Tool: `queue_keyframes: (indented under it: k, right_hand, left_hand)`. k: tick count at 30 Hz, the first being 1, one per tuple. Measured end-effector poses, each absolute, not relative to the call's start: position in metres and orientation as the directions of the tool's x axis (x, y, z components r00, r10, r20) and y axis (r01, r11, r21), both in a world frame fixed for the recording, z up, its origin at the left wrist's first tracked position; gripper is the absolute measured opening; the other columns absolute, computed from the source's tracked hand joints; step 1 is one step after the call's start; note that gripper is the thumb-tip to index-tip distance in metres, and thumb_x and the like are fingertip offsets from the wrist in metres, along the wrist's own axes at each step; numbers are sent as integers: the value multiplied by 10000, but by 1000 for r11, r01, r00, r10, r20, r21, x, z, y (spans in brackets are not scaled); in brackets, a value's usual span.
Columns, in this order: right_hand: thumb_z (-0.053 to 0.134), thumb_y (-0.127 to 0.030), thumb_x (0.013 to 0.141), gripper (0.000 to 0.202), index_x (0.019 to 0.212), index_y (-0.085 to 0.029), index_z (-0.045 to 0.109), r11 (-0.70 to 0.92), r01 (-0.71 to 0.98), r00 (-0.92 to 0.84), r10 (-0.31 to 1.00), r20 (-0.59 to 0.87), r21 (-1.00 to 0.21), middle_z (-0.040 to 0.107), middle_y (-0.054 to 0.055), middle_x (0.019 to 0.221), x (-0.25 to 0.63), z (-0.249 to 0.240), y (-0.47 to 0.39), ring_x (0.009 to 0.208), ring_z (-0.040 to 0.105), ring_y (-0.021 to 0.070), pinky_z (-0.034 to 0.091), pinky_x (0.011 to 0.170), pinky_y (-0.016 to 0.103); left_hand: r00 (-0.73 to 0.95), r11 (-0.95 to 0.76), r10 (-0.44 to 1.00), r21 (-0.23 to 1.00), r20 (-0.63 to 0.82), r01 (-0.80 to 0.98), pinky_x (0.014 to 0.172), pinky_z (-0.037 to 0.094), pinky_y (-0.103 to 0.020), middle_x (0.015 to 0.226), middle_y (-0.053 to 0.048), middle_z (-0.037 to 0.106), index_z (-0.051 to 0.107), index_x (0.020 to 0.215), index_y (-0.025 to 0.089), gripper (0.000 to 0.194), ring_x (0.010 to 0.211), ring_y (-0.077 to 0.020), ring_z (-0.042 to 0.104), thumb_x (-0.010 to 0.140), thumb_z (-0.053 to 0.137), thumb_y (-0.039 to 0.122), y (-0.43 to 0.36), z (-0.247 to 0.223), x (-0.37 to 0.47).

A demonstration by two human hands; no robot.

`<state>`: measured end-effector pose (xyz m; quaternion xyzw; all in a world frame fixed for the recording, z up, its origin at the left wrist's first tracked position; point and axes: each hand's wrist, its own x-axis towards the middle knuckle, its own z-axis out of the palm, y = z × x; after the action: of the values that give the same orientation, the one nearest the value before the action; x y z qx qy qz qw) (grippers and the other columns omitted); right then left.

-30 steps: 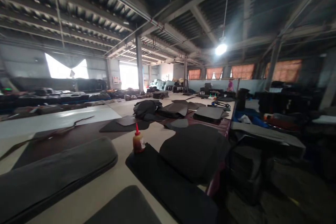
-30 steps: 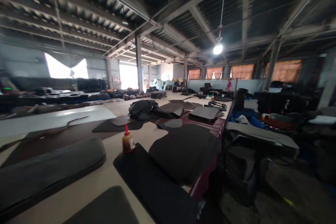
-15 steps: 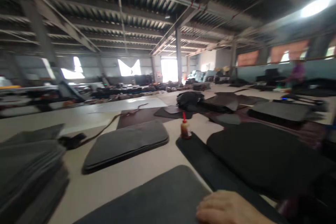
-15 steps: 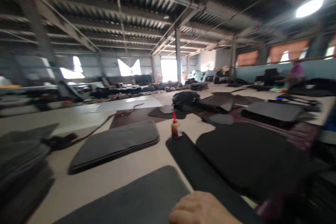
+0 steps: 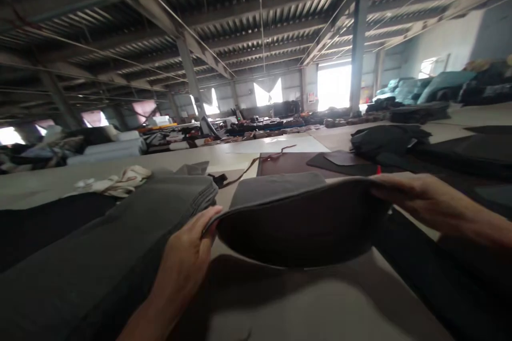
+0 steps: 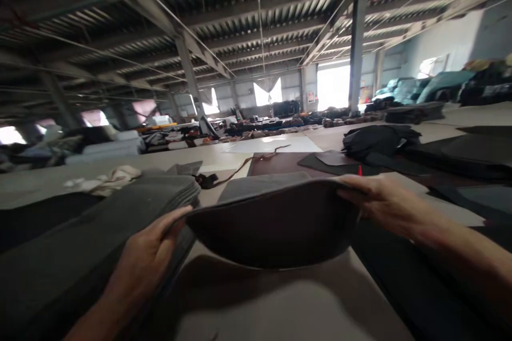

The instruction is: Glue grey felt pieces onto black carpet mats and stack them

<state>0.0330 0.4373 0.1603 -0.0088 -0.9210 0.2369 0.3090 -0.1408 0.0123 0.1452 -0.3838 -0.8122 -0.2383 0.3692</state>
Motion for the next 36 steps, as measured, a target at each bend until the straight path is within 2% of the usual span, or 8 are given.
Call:
queue_keyframes:
  k: [5,9,12,15,17,21,25,36]
  right_hand:
    - [433,-612,914,524,1075,-205,720,968,-35,-606,178,775,-250,721,68,861,-27,207,460,767,669,286,543,723,417]
    - [338,-482,1040,476,1342,-232,608,988,-45,-395,120,911,-149,662,88,1288,-53,204,467,1162,623,296,474,1022,432]
    - [360,-375,1058,433,1349,-168,605,991,-85,-340,69,938,-104,614,101,1375,-81,169,479,1273,569,264,433,1110,397]
    - [371,-245,1028,402,1247,-124,685,995,-48,-472,58,879,-92,658,135,1313,-117,112,493,1247,599,271,451,1106,423]
    - [351,-111,968,450,1263,-145,690,998,27,-702,55,710,-51,649,125,1332,-136,71,497,1275,583,269,435,1121,455]
    - [361,-1,881,538,1283,-158,683,997,80,-875,63,479,15,653,131,1325,-148,14,494,1241,611,270,480,1074,439]
    - [357,-4,893,534,1300,-158,667,996,74,-895,44,443,51,645,138,1335,-141,6,488,1226,620,279,513,1023,423]
    - [389,53,835,613,1355,-172,624,990,14,-927,-40,373,141,610,132,1386,-129,9,480,1263,595,251,514,1037,385]
  left_hand:
    - [-176,557,199,36,964,830,1109,481,-356,1268,-135,683,644,1239,123,319,1225,-229,631,994,471,230,77,164,-189]
    - [-130,547,251,-30,959,837,1226,336,-428,1441,-170,548,538,1354,97,408,1450,-228,397,990,363,158,107,168,-235]
    - [-207,572,342,-28,917,820,1257,270,-471,1525,-156,460,504,1401,105,513,1519,-232,253,931,309,40,123,147,-269]
    - [-368,621,458,5,809,784,1241,317,-434,1509,-139,486,565,1361,126,549,1509,-246,280,894,325,-31,134,106,-300]
    - [-485,665,512,30,709,746,1192,398,-425,1435,-148,557,623,1285,125,480,1458,-264,383,899,388,-39,137,78,-318]
    - [-652,751,534,53,539,659,1112,466,-526,1394,-150,574,611,1275,131,315,1375,-300,482,961,595,152,132,45,-344]
    - [-718,787,535,46,445,616,1141,417,-568,1458,-152,513,571,1340,159,391,1403,-318,439,972,625,279,122,38,-353]
    - [-789,819,536,45,300,573,1133,432,-547,1484,-142,491,543,1373,176,404,1369,-296,480,988,599,285,112,25,-346]
